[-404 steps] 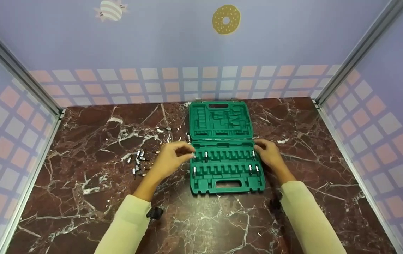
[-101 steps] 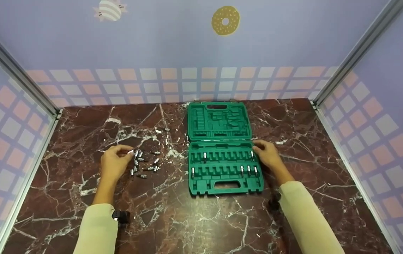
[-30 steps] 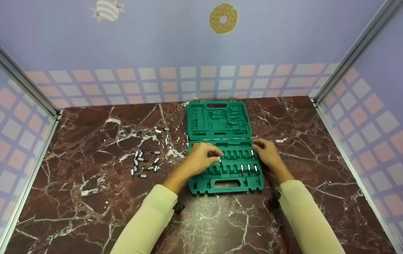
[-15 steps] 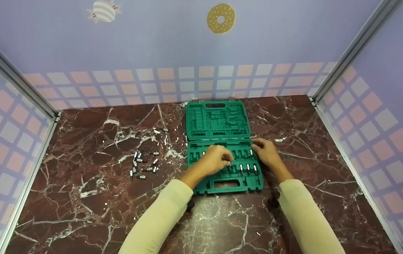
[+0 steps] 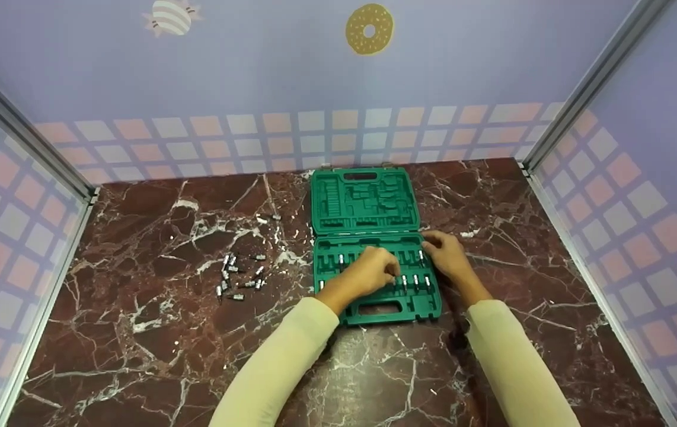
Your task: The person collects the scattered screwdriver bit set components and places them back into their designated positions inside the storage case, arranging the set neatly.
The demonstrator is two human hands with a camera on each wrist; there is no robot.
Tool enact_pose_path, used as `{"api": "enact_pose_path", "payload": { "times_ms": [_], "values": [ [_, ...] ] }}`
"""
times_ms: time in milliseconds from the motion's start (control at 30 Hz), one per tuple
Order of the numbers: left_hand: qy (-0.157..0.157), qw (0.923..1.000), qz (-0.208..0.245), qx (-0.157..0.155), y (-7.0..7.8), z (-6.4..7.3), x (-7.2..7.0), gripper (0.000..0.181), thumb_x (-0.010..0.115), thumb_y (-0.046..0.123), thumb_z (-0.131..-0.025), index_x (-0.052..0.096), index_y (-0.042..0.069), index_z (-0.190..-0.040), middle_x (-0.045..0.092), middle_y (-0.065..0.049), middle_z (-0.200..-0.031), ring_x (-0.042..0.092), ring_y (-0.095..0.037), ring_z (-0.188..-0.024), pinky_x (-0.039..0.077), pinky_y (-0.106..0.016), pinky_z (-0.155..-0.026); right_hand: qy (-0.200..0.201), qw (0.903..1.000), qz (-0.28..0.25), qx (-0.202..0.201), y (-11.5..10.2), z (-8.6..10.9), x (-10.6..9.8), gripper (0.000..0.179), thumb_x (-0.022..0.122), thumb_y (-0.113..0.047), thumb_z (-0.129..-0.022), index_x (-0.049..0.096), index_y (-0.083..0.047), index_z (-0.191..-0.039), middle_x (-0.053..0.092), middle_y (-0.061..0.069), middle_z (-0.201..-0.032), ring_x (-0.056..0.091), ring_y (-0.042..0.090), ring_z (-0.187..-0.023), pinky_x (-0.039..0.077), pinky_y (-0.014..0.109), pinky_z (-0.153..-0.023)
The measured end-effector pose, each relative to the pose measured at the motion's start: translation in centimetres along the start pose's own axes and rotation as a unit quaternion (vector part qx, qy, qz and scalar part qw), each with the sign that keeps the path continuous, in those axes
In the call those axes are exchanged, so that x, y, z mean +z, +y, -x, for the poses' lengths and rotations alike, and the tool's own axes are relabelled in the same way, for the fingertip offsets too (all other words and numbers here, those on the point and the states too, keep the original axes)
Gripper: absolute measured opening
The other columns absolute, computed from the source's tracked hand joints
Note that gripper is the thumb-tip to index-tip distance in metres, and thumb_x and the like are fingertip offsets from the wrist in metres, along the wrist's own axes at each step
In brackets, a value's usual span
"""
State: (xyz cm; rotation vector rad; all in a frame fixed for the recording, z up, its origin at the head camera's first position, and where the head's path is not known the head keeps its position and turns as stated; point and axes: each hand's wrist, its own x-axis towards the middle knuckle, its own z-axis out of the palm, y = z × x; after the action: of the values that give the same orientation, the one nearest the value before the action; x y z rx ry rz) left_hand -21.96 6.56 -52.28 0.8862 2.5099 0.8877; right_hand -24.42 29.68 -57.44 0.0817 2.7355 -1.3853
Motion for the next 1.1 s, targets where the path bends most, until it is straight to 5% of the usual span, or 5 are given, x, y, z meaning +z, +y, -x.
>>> {"api": "enact_pose_path", "payload": {
  "times_ms": [267, 533, 1100],
  "values": [
    [0.002, 0.9991, -0.032, 0.026, -0.1, -0.4, 0.6, 0.011, 0.07, 0.007, -0.098, 0.081, 0.008, -0.099, 0.078, -0.004, -0.101, 0.072, -0.017, -0.092, 0.06, -0.029, -0.077, 0.01, 0.9998, -0.001, -0.014, 0.0, -0.2, 0.1, 0.031, 0.058, -0.008, -0.105, 0.065, 0.002, -0.133, 0.066, 0.026, -0.131, 0.064, 0.04, -0.119, 0.051, 0.053, -0.101],
    [0.02, 0.9981, -0.05, 0.029, -0.4, -0.4, 1.2, 0.012, 0.07, 0.004, -0.097, 0.08, 0.007, -0.102, 0.072, -0.007, -0.106, 0.069, -0.021, -0.101, 0.06, -0.029, -0.084, 0.011, 0.9998, -0.007, -0.011, 0.0, 0.0, 0.1, 0.031, 0.058, -0.008, -0.104, 0.065, 0.003, -0.132, 0.067, 0.026, -0.13, 0.063, 0.039, -0.117, 0.051, 0.053, -0.1],
    [0.025, 0.9981, 0.014, -0.054, -0.8, -1.5, 1.2, 0.019, 0.082, 0.01, -0.089, 0.078, 0.008, -0.107, 0.073, -0.007, -0.109, 0.069, -0.022, -0.104, 0.059, -0.032, -0.088, 0.002, 1.0, -0.007, -0.005, 0.0, 0.0, 0.0, 0.032, 0.057, -0.01, -0.106, 0.064, 0.001, -0.135, 0.066, 0.026, -0.131, 0.063, 0.04, -0.118, 0.05, 0.054, -0.101]
  ]
}}
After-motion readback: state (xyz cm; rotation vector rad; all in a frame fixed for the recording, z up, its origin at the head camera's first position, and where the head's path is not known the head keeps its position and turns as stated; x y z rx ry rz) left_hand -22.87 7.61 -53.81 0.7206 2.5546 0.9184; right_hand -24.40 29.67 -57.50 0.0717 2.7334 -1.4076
